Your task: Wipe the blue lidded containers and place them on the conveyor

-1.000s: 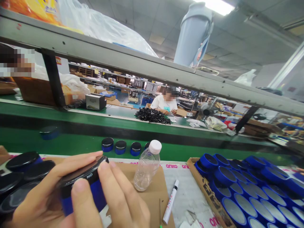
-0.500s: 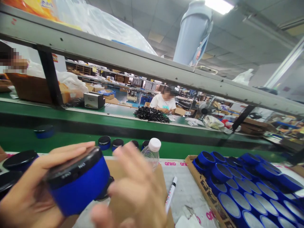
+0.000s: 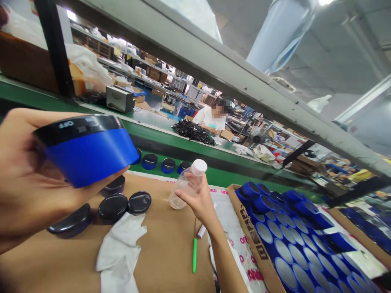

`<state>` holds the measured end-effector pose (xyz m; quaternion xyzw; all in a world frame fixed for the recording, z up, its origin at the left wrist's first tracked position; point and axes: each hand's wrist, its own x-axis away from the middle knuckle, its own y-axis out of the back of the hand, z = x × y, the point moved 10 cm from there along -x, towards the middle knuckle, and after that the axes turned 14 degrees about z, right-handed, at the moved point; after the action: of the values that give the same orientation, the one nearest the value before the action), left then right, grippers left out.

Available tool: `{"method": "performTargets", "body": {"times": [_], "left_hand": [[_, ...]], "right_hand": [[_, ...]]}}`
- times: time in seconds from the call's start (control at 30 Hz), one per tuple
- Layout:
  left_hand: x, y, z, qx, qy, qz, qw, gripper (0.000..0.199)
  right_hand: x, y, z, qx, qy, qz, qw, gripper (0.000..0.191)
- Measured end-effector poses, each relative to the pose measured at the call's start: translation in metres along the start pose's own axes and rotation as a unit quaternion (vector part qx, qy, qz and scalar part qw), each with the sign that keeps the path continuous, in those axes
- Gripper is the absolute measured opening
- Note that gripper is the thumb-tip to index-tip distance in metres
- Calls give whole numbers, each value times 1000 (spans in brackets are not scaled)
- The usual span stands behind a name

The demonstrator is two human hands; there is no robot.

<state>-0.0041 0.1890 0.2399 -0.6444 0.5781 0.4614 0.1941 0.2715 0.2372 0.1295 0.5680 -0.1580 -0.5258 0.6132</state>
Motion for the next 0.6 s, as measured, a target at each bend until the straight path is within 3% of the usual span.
{"method": "performTargets", "body": {"times": [0.1,0.27,0.43,0.6], "left_hand": [[-2,0,-17,-89,-51,28,994,51],[-3,7,-19,-102,-49,13,993,51],[-5,1,-17,-58,-35,37,997,36],[-3,-2,-28,-56,-92,30,994,33]], "right_hand": [[1,2,31,26,22,26,999,60],[20,-8,77,215,63,119,967,62],[44,-39,100,354,93,133,921,57],[52,-48,111,390,100,122,907,47]]}}
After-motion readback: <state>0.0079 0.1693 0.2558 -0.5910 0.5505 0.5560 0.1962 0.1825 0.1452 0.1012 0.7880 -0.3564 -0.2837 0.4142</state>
